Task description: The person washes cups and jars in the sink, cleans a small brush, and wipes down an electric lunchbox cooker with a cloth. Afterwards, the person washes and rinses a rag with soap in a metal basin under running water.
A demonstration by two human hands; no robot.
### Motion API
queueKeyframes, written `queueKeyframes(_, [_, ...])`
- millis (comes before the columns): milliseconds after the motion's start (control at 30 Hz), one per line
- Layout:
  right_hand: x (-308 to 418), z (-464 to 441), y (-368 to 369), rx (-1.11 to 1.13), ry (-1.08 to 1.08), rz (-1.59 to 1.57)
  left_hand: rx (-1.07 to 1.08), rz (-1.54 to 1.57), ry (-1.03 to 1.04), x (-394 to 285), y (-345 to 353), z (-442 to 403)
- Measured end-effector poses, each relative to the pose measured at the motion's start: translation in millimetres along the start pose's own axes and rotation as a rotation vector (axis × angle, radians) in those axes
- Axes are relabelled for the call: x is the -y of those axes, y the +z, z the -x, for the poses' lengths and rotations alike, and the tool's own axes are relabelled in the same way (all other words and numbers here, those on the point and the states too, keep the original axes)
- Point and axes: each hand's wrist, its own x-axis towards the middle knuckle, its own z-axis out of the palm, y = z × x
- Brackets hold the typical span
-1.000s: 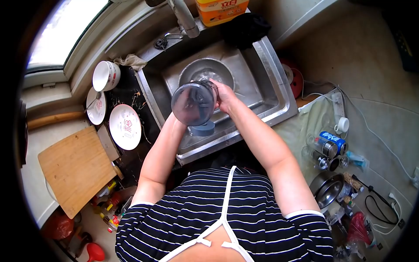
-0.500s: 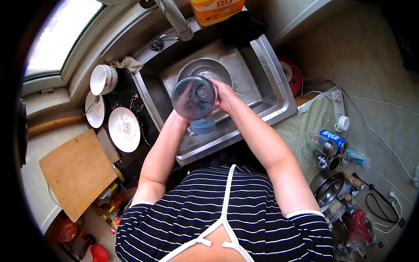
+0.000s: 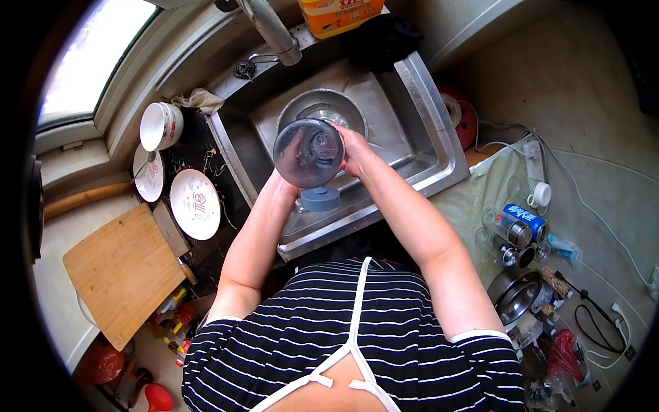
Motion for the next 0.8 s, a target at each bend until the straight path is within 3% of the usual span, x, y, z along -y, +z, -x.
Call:
queueKeyframes(67, [2.1,7.1,3.3,-0.013,-0.003,-0.009,0.086,0.303,-0.094,1.1,13.5,4.7])
queueKeyframes(100, [6.7,19.6,11.5,-0.006,0.022,-0.038,0.086,0.303,-0.095,1.9,25.7,13.6])
queueKeyframes(167, [6.9,18.2,9.4,-0.001,0.046,-0.071,-0.061,0.009,-0.104,5.2,46.8,32.7])
queueKeyframes(233, [4.4,3.0,3.4,-0.041,-0.158,0.074,0.0,0.008,-0.06,5.4,47.4,34.5])
queueKeyframes(267, [4.2,-0.6,-2.3,-0.044,-0.158,0.073,0.061,0.008,-0.013,5.0,46.4,35.8])
queueKeyframes(333, [8.1,13.5,14.9,-0.147,-0.422,0.322,0.083,-0.059,-0.114,-3.4,22.3,17.5])
queueKeyframes(400, [11.4,10.1,-2.7,-0.267,-0.324,0.504,-0.279,-0.143,0.03,-7.7,8.4,-7.4])
queueKeyframes(433, [13.9,22.6,-0.6,-0.402,-0.323,0.487,-0.288,-0.142,0.13,-7.3,11.4,-5.7])
queueKeyframes(467, [20.0,33.1,0.1,-0.538,-0.321,0.468,-0.029,-0.124,0.003,-18.8,3.5,6.1])
queueKeyframes(533, [27.0,54.7,-17.5,-0.412,-0.388,0.41,0.105,-0.158,0.117,-11.5,50.1,47.1])
queueKeyframes(567, [26.7,66.6,-26.3,-0.391,-0.383,0.42,0.139,-0.228,0.051,-21.2,39.1,44.3])
queueKeyframes(600, [30.3,76.0,-33.1,-0.358,-0.388,0.441,0.045,-0.163,0.01,-28.4,7.0,24.5])
queueKeyframes(667, [29.5,94.8,-46.7,-0.377,-0.376,0.426,-0.348,-0.18,0.122,-27.1,-32.4,-13.0])
queueKeyframes(700, [29.8,106.4,-50.6,-0.432,-0.371,0.434,-0.19,-0.041,0.065,-31.9,-52.4,-20.4])
queueKeyframes(800, [29.5,139.8,-66.9,-0.432,-0.47,0.433,0.019,-0.276,0.146,-6.1,26.4,34.3])
